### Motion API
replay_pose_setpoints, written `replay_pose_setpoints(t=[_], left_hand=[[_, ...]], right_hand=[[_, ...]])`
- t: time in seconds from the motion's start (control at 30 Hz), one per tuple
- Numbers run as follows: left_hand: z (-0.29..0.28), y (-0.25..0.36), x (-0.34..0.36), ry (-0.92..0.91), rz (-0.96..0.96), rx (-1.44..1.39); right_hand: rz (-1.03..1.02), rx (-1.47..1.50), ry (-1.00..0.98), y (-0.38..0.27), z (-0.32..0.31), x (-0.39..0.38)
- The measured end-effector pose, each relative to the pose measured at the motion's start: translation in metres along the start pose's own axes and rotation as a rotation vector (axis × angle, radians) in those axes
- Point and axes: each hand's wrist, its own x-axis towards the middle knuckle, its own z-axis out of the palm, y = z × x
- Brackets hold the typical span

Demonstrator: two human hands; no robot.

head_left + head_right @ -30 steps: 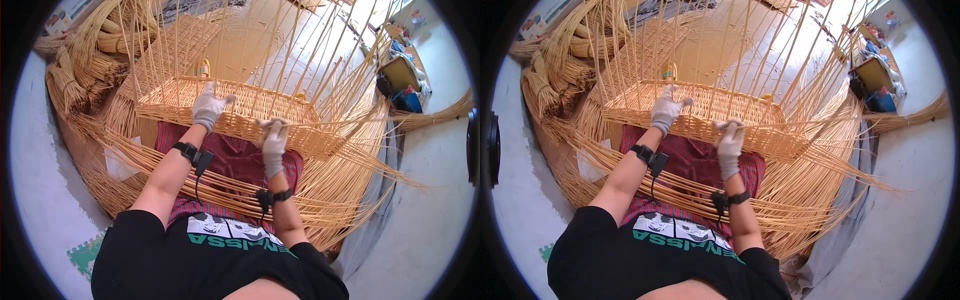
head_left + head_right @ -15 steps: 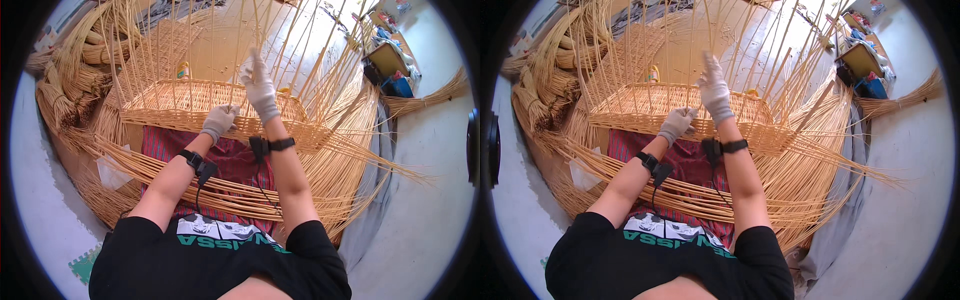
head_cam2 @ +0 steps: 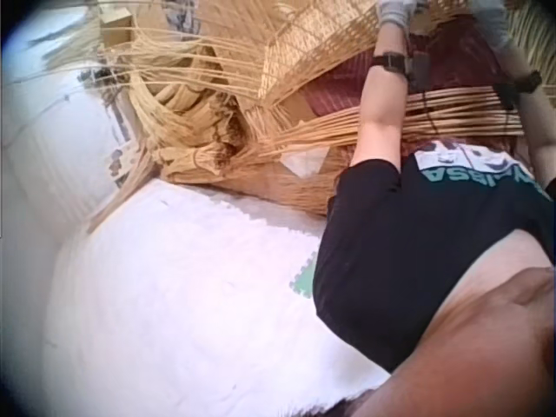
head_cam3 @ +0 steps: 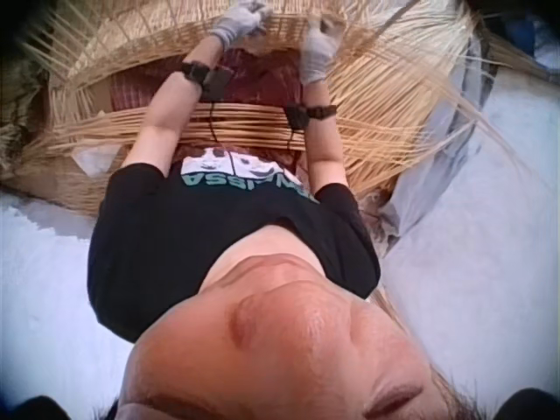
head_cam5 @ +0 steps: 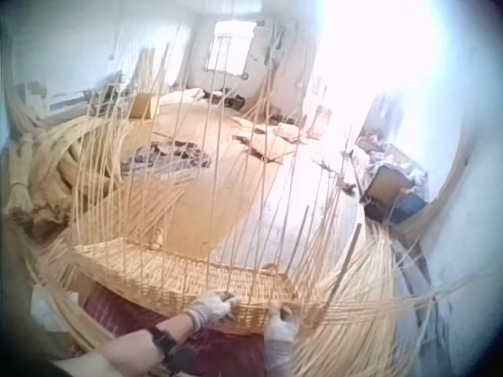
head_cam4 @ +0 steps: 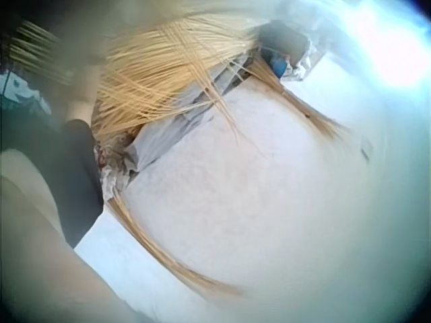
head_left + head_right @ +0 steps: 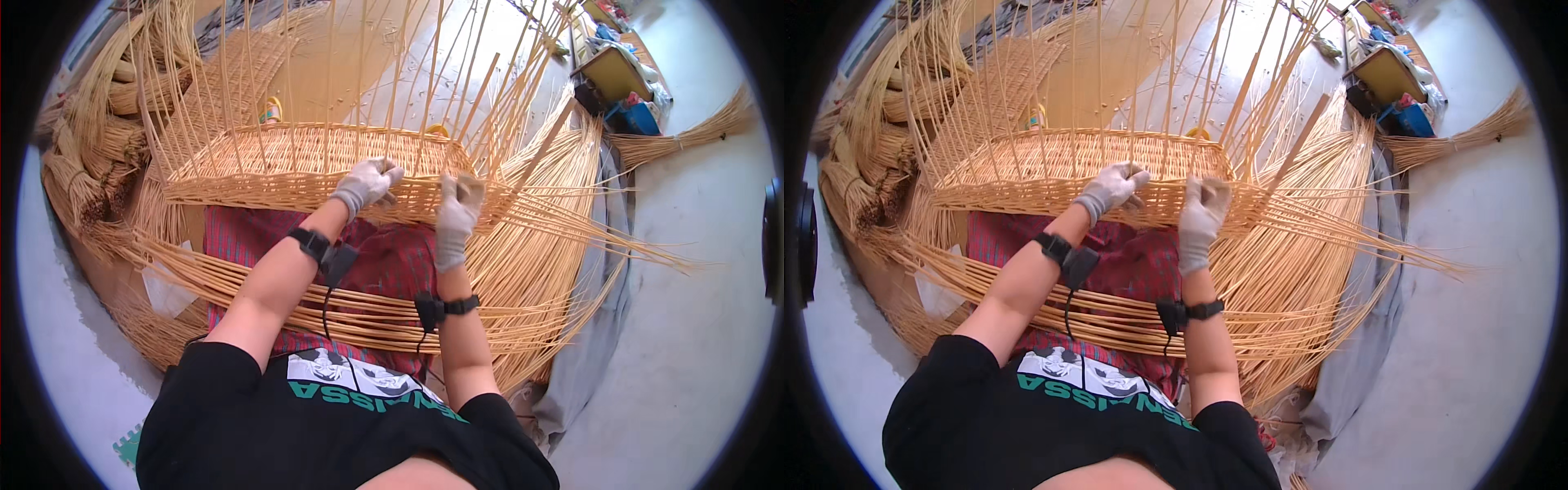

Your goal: Weave a wicker basket using long wooden strips.

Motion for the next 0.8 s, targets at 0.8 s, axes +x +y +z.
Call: replay_pose_setpoints(t=[0.8], left_hand=[[0.083,0.025,0.015,0.298,0.239,0.459]], right_hand=[[0.059,-0.208,0.006,-0.039,-0.023,0.053]])
